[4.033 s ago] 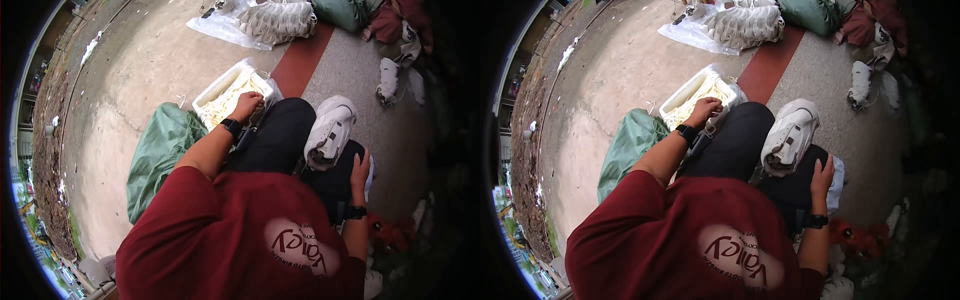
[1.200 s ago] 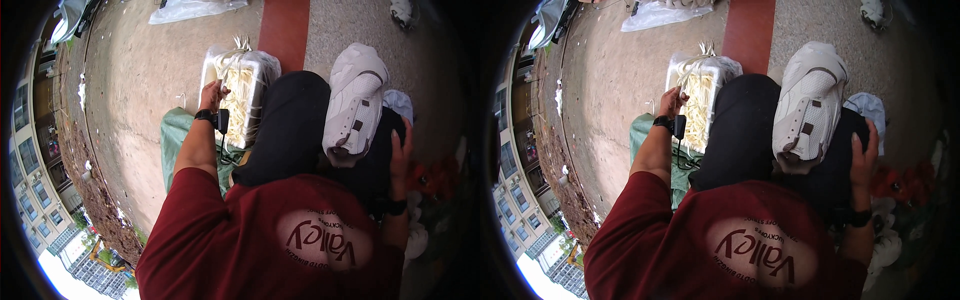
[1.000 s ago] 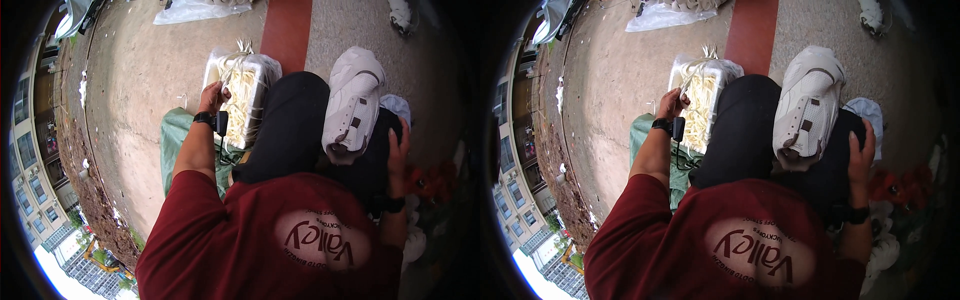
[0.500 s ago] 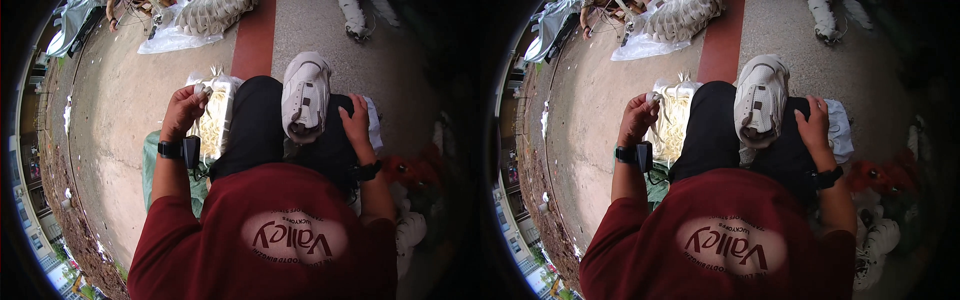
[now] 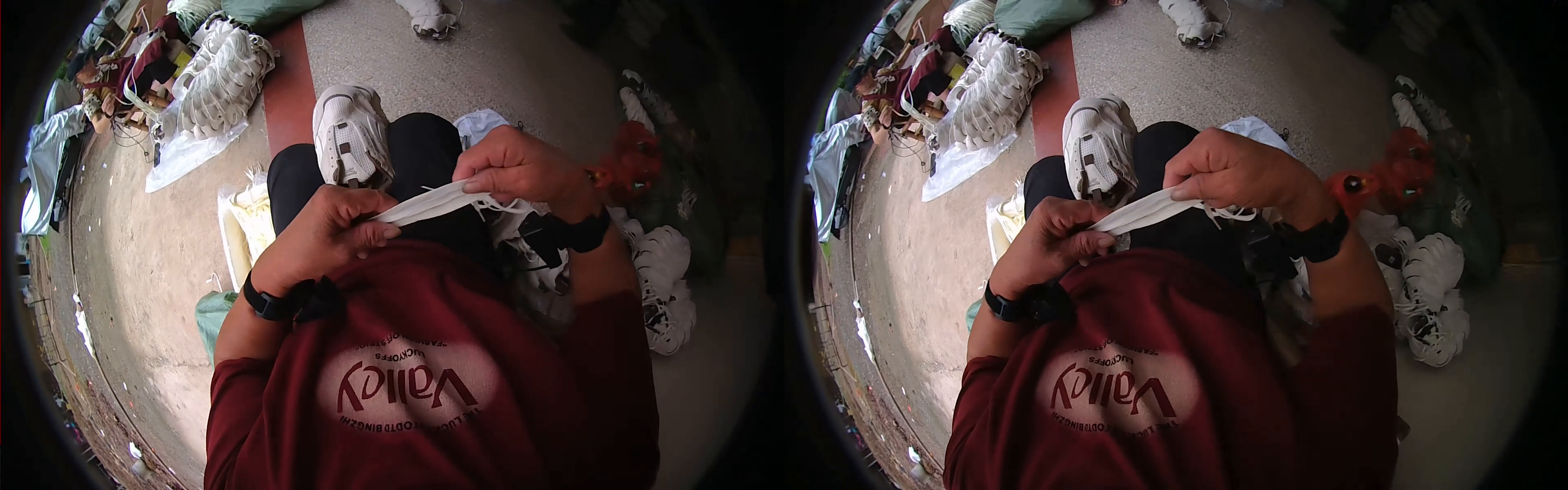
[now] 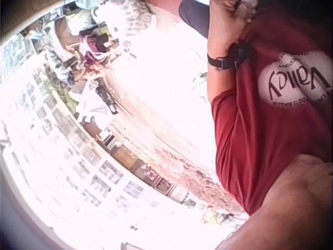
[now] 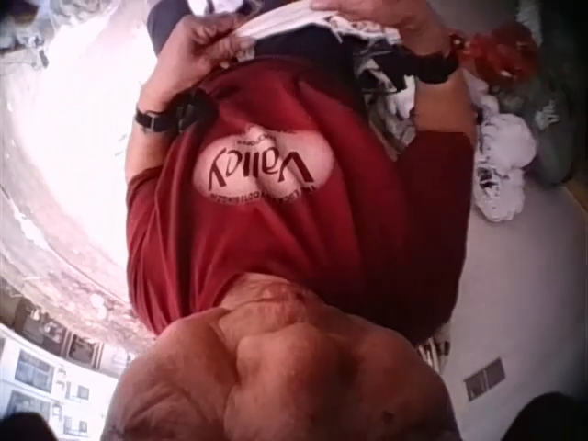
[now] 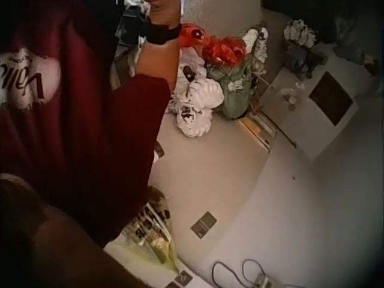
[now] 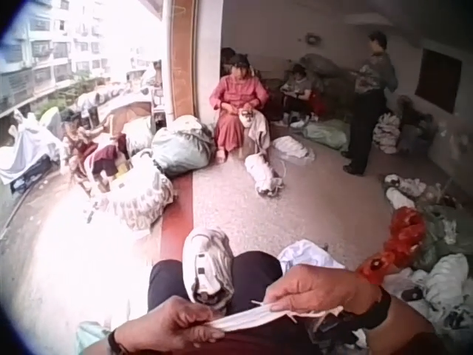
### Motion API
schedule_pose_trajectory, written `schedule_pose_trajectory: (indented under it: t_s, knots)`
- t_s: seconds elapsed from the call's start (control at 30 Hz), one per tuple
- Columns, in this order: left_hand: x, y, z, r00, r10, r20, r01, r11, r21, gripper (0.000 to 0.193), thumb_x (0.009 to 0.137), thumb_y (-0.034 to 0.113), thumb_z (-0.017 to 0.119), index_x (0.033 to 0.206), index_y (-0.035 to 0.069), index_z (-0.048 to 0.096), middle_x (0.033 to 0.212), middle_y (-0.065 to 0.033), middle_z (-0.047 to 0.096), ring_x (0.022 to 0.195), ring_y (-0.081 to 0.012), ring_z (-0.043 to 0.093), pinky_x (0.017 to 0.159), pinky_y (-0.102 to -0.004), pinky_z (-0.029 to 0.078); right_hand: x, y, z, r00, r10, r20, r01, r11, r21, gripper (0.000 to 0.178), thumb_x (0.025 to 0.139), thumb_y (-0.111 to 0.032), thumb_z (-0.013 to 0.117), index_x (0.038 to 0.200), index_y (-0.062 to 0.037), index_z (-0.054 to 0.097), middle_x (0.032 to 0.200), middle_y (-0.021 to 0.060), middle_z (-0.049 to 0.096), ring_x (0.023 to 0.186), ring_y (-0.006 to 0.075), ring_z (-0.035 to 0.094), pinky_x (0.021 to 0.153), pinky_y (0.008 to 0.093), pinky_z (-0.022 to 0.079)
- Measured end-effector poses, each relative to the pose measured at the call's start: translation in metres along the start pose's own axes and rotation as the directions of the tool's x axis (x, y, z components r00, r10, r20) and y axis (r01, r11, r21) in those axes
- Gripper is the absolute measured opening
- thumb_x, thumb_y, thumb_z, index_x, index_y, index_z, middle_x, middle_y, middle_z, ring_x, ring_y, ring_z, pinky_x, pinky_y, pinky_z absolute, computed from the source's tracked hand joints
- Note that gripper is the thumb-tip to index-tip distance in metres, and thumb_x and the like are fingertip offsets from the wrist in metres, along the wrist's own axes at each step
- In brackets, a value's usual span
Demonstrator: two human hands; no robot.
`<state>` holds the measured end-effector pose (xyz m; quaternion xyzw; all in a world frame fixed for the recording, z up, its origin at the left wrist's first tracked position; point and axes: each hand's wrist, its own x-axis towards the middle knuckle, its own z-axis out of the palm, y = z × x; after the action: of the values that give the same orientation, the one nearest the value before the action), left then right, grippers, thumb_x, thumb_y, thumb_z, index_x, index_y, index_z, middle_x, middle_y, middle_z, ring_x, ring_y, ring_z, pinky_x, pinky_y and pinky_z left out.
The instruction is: Assembling the upper part of a white shoe by hand.
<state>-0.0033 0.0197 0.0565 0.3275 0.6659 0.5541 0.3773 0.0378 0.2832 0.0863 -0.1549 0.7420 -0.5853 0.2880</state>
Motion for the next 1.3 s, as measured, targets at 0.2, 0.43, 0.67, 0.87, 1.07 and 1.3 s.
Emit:
schedule_pose_trajectory:
  t_s: [0.2,0.43,0.67,0.87,1.07,1.3]
  knots:
    - [-0.013,-0.032,-0.004,0.989,-0.117,-0.093,0.111,0.992,-0.062,0.015,0.085,0.012,0.06,0.091,0.0,0.064,0.069,0.0,0.059,0.058,-0.0044,0.052,0.053,-0.0186,0.043,-0.072,0.047,-0.031,0.959,0.148,-0.242,-0.182,0.976,-0.122,0.014,0.083,-0.012,0.055,0.077,-0.0003,0.061,0.055,-0.0048,0.045,0.048,0.0027,0.039,0.043,0.02,0.03]
    - [-0.013,-0.109,-0.02,0.976,0.218,-0.002,-0.173,0.781,0.6,0.013,0.088,0.009,0.053,0.08,-0.001,0.058,0.074,-0.0004,0.057,0.071,-0.0113,0.055,0.068,-0.0264,0.045,-0.062,0.163,0.001,0.868,-0.061,-0.493,-0.247,0.809,-0.534,0.01,0.075,-0.008,0.054,0.074,0.0023,0.057,0.07,0.0132,0.06,0.073,0.0268,0.061,0.069,0.0362,0.045]
    - [-0.05,-0.064,-0.039,0.914,-0.007,-0.406,-0.122,0.949,-0.29,0.014,0.088,0.018,0.059,0.08,0.007,0.056,0.067,0.0074,0.046,0.057,-0.0016,0.037,0.051,-0.017,0.029,0.01,0.09,-0.01,0.835,0.045,-0.549,0.22,0.887,0.407,0.015,0.085,-0.009,0.053,0.073,-0.0022,0.058,0.065,0.004,0.057,0.052,0.0064,0.048,0.049,0.018,0.035]
    - [-0.137,-0.103,-0.127,0.324,0.002,-0.946,-0.256,0.963,-0.086,0.012,0.086,0.015,0.058,0.078,0.008,0.055,0.058,0.009,0.042,0.045,0.0004,0.03,0.04,-0.0169,0.022,0.039,0.071,-0.019,0.932,-0.031,-0.361,0.046,0.999,0.03,0.007,0.081,-0.004,0.056,0.079,-0.0009,0.062,0.061,-0.0059,0.048,0.054,0.0031,0.039,0.049,0.0182,0.031]
    - [-0.215,-0.182,-0.155,-0.13,-0.18,-0.975,-0.143,0.976,-0.161,0.014,0.086,0.017,0.058,0.075,0.009,0.054,0.055,0.0078,0.041,0.041,-0.0007,0.03,0.036,-0.0179,0.021,0.054,0.073,-0.022,0.978,0.091,-0.19,-0.098,0.995,-0.026,0.008,0.079,-0.008,0.059,0.079,-0.0009,0.063,0.061,-0.0059,0.05,0.056,0.0024,0.042,0.051,0.0194,0.034]
    - [-0.149,-0.127,-0.112,0.422,-0.045,-0.906,-0.005,0.999,-0.052,0.011,0.083,0.015,0.062,0.077,0.006,0.061,0.06,0.0076,0.049,0.049,0.0003,0.038,0.044,-0.0161,0.028,0.044,0.067,-0.014,0.997,0.075,0.013,-0.058,0.858,-0.51,0.024,0.07,-0.014,0.069,0.089,-0.0006,0.062,0.084,0.0099,0.061,0.079,0.0189,0.058,0.068,0.0301,0.045]
